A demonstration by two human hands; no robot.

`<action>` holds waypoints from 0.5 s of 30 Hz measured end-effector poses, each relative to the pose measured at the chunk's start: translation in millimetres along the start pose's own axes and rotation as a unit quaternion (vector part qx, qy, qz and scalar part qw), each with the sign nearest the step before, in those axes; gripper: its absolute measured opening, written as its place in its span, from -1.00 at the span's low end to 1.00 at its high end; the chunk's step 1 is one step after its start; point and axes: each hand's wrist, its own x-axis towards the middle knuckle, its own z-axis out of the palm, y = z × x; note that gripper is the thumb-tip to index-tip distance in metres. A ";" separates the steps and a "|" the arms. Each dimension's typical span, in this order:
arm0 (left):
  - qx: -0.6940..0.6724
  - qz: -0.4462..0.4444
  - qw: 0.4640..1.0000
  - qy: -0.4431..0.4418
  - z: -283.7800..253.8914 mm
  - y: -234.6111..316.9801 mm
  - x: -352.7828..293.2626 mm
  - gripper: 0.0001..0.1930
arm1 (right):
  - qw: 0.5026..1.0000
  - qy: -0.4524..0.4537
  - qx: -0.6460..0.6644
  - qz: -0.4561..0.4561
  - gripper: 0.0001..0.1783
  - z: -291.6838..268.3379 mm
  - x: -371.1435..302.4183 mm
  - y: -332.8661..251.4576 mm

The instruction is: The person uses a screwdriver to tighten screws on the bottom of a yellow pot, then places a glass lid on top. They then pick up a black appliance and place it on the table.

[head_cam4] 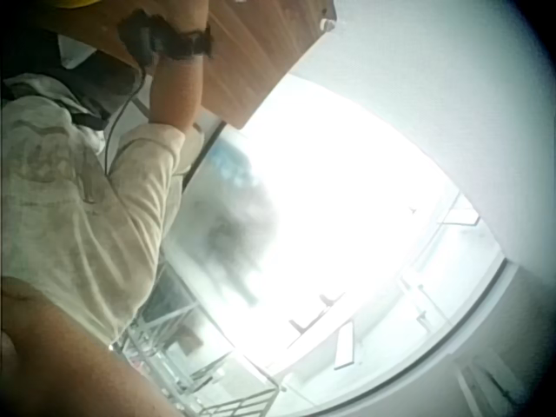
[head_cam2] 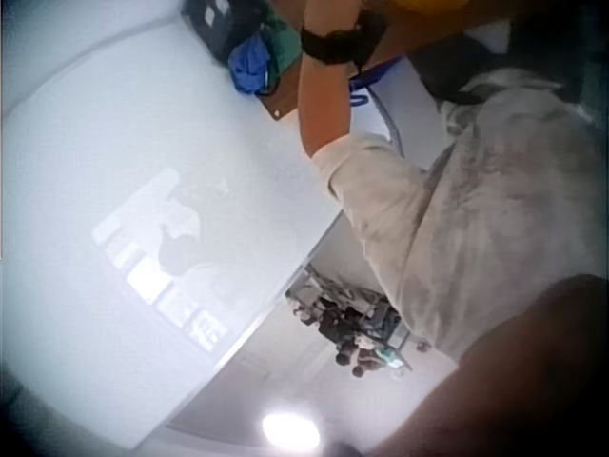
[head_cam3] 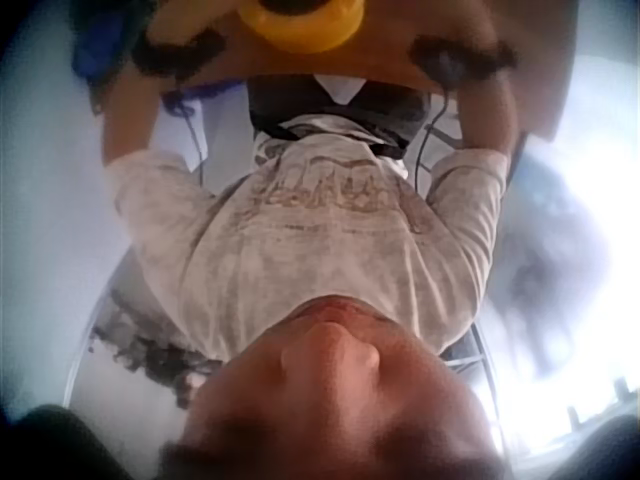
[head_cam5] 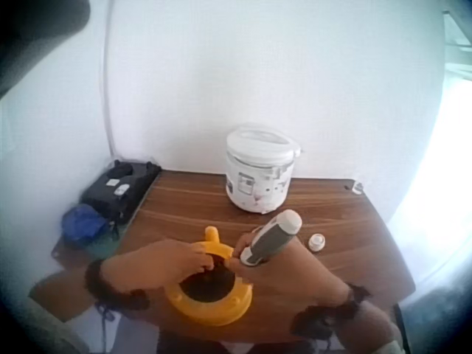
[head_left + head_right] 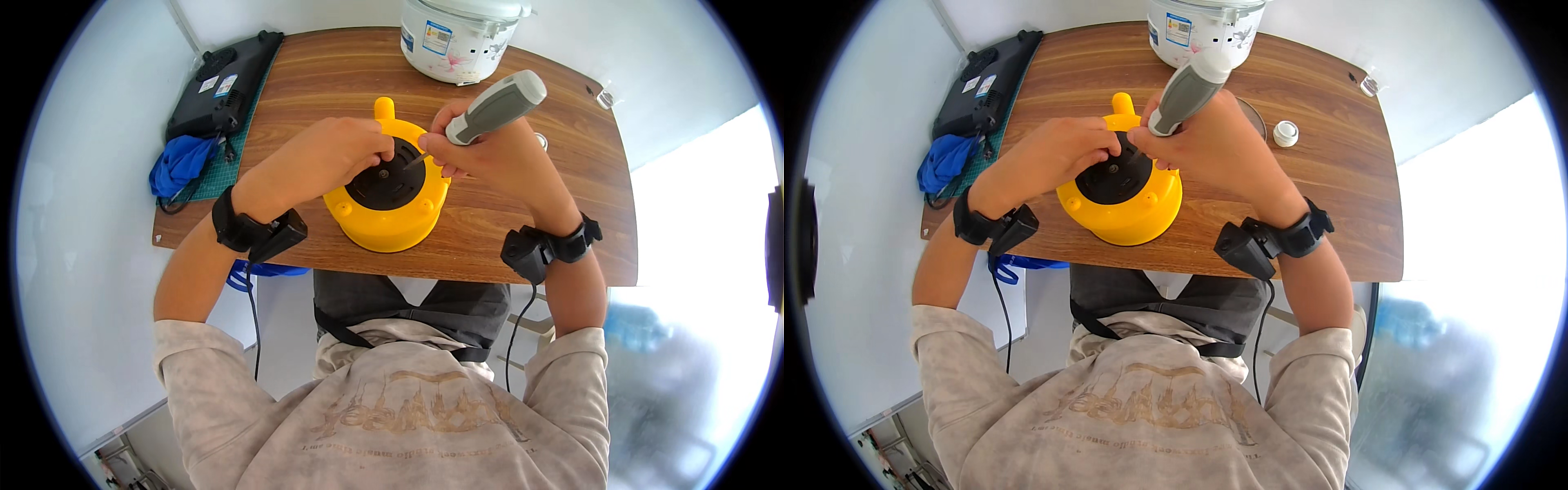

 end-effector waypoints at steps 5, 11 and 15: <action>0.007 0.035 0.999 0.019 0.2 -6.0 -6.6 -0.84 | 1.000 -0.029 -0.010 -0.008 -0.73 14.5 12.4 -2.0; -0.005 0.016 1.000 0.004 0.8 -8.5 -7.9 -0.77 | 0.998 -0.039 -0.034 -0.034 -0.72 21.5 21.2 -6.8; 0.004 0.027 0.999 0.020 4.6 -11.6 -9.3 -0.73 | 0.996 -0.040 -0.052 -0.064 -0.73 23.1 24.9 -9.5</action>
